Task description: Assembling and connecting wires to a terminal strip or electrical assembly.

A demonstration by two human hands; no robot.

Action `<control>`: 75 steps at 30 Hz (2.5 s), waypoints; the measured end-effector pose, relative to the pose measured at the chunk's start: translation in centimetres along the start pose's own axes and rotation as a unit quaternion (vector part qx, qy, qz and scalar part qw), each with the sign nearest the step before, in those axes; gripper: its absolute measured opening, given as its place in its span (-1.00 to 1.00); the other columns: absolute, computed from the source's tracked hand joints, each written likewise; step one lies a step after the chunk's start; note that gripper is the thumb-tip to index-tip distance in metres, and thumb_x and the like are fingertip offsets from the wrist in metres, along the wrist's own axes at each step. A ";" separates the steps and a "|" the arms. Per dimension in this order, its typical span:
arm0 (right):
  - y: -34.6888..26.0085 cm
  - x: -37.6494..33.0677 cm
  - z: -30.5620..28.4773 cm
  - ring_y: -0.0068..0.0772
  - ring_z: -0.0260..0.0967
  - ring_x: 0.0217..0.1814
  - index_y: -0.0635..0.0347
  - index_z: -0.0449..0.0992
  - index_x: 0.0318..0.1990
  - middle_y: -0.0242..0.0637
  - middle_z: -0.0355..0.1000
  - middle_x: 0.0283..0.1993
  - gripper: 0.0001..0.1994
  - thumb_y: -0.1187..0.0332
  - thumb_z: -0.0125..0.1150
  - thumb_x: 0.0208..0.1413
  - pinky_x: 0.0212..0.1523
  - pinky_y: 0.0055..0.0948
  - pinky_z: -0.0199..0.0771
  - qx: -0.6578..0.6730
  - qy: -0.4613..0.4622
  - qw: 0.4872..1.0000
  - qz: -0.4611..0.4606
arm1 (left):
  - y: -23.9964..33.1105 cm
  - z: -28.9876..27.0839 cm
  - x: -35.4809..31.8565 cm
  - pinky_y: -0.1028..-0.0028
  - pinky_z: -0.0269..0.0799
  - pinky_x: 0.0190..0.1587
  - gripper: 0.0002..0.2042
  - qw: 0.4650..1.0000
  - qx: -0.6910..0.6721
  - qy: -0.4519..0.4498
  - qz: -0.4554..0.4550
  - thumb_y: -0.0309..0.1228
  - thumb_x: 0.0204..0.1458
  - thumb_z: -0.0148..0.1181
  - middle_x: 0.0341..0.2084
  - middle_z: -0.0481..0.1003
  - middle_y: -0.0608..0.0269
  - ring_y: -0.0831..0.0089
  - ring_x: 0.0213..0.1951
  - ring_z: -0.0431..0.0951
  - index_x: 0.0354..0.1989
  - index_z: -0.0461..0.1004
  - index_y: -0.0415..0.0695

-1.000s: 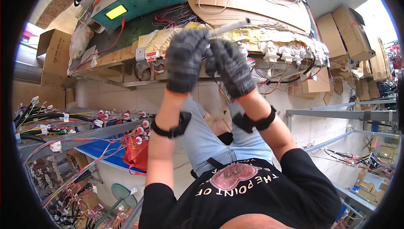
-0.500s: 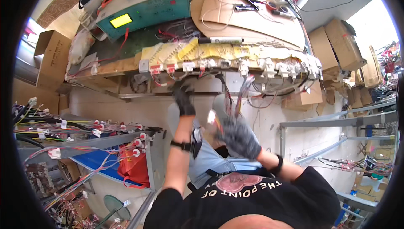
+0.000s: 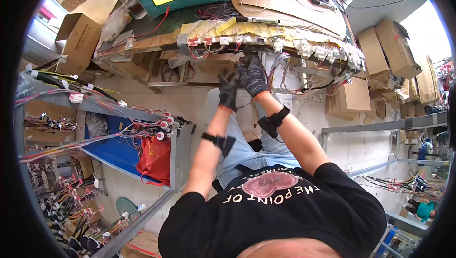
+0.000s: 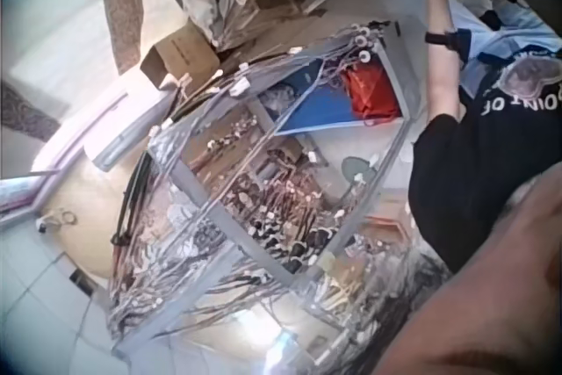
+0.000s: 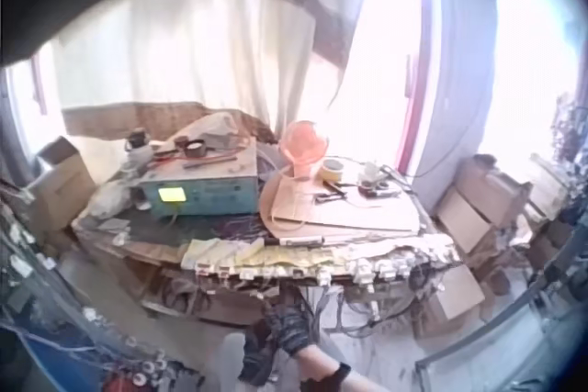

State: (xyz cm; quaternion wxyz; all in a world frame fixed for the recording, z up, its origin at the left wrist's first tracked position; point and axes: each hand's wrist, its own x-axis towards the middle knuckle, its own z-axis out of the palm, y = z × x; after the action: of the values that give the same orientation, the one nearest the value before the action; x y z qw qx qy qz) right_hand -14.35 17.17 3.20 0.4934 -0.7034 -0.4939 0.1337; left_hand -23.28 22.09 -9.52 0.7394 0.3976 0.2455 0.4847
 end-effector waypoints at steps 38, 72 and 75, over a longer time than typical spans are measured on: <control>-12.4 -11.6 -11.6 0.01 0.22 0.15 0.40 0.17 0.14 0.12 0.23 0.11 -0.37 0.31 0.26 -0.08 0.15 -0.27 0.19 0.050 -0.428 0.876 -0.216 | 6.0 -3.7 -27.4 0.35 0.21 0.08 -0.58 0.878 0.433 0.203 -0.024 -0.41 0.06 -0.04 -0.04 0.33 -0.11 0.16 -0.01 0.37 0.10 0.17 -0.31; 1.3 3.4 -37.2 -0.49 0.29 -0.67 0.28 0.43 -0.11 -0.29 0.35 -0.55 -0.32 -0.26 -0.18 0.06 -0.59 -0.54 0.36 0.426 -0.141 0.890 -0.083 | 15.4 3.4 -32.3 0.23 0.38 -0.47 -0.67 0.721 0.665 -0.181 -0.073 -0.24 -0.12 0.26 -0.62 0.45 0.09 0.15 -0.54 0.49 -0.25 0.39 -0.16; 10.0 0.0 -32.9 -0.34 0.42 -0.32 0.25 0.37 -0.03 -0.18 0.43 -0.31 -0.40 -0.16 -0.20 0.14 -0.30 -0.44 0.46 0.325 -0.025 0.935 0.138 | 14.9 1.5 -33.6 0.23 0.35 -0.50 -0.72 0.697 0.678 -0.158 -0.172 -0.27 -0.12 0.25 -0.65 0.43 0.08 0.14 -0.55 0.48 -0.31 0.41 -0.18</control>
State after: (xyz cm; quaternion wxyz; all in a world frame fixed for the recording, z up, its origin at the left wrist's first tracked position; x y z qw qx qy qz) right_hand 13.53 -1.61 10.64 0.6591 -0.5625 -0.3339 0.3710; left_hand -43.66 -5.91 2.85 0.3678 0.8130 0.4509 -0.0188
